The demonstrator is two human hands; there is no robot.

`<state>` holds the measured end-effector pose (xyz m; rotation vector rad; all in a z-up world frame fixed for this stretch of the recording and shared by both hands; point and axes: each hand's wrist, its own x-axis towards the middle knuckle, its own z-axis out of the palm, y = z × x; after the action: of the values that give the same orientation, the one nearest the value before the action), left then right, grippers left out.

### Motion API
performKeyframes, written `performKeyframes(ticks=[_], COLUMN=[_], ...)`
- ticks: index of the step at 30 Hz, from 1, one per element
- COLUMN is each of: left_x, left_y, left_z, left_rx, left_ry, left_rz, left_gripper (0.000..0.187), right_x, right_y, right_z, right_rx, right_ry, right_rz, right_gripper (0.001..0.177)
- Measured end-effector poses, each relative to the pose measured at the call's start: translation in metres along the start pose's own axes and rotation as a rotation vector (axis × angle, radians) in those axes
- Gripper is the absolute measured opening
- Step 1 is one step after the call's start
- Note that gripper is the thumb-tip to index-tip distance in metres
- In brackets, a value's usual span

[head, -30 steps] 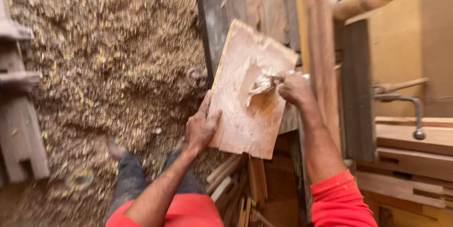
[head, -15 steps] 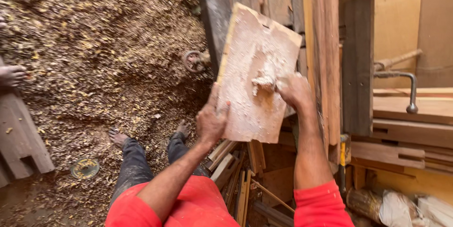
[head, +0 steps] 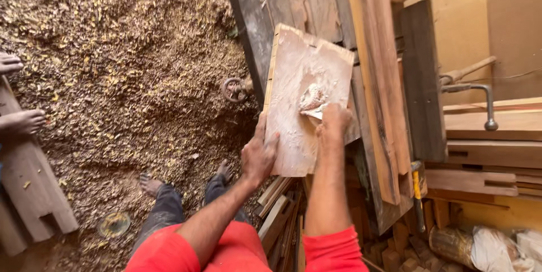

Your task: The person sands a wooden board and a long wooden beam by hand with a piece of sandpaper. They first sand the surface of a small flat board and then move to sand the edges and sides of a long wooden beam resting on a workbench.

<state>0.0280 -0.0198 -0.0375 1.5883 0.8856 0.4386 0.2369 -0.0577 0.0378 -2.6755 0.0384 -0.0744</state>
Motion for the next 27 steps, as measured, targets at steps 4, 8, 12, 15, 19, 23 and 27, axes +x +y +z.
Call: performKeyframes(ticks=[4,8,12,15,19,23,27], left_x=[-0.027,-0.007,-0.015,-0.012,-0.011,-0.015,-0.022], left_y=[-0.003,0.009,0.008,-0.001,-0.004,0.001,0.006], left_z=[-0.007,-0.012,-0.01,-0.003,0.002,-0.004,-0.008], left_rx=[0.003,-0.004,-0.018,0.034,-0.052,-0.014,-0.006], left_ry=[-0.078,-0.112,-0.121,0.042,0.07,0.033,0.015], left_rz=[-0.088,-0.168,-0.165,0.019,-0.014,-0.059,-0.116], left_gripper=[0.075,0.075,0.074,0.075,0.072,0.073,0.072], right_x=[-0.02,0.021,0.009,-0.045,-0.061,-0.021,0.041], right_y=[0.031,0.013,0.039,0.082,0.115,0.058,-0.015], right_z=[-0.033,-0.071,-0.037,0.026,-0.005,-0.1,-0.134], right_rx=[0.233,0.411,0.07,-0.398,-0.659,-0.075,-0.339], right_ry=[-0.193,0.057,0.059,0.077,-0.282,-0.643,-0.48], right_rz=[0.135,-0.122,-0.445,-0.863,-0.885,-0.17,-0.591], right_gripper=[0.016,0.016,0.016,0.016,0.016,0.024,0.038])
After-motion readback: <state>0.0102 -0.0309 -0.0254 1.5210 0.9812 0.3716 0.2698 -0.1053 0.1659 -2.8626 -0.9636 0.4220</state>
